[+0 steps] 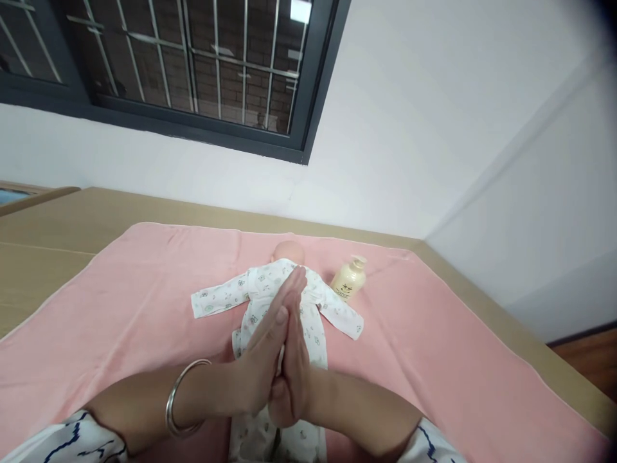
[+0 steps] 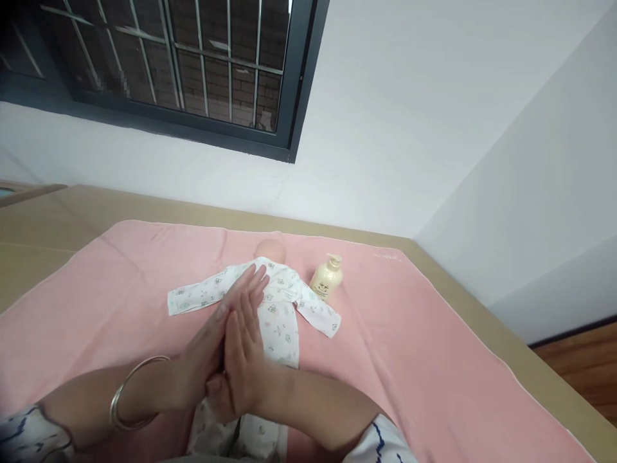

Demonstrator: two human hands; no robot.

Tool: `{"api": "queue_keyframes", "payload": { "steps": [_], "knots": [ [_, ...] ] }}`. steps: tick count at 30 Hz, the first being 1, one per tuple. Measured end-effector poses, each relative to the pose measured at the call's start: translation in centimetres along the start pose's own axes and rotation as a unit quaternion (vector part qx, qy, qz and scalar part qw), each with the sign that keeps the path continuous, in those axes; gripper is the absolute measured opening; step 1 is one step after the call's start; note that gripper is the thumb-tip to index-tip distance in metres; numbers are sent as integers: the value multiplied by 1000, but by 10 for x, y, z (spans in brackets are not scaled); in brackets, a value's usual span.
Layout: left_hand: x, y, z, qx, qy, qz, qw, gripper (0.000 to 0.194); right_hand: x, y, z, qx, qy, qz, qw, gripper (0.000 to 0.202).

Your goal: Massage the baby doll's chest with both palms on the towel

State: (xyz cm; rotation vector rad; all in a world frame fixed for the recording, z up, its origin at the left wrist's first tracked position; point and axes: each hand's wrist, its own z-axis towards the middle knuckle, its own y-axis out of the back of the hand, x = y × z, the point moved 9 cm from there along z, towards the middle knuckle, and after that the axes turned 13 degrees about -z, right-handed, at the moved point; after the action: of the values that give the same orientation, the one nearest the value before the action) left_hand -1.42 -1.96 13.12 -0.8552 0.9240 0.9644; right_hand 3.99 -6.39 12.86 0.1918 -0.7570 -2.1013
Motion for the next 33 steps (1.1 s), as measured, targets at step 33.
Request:
{"api": "queue_keyframes", "payload": {
  "steps": [33],
  "knots": [
    [113,54,67,-128,-68,79,986,43,-119,-63,-12,301,-105,-163,934,48]
  ]
}}
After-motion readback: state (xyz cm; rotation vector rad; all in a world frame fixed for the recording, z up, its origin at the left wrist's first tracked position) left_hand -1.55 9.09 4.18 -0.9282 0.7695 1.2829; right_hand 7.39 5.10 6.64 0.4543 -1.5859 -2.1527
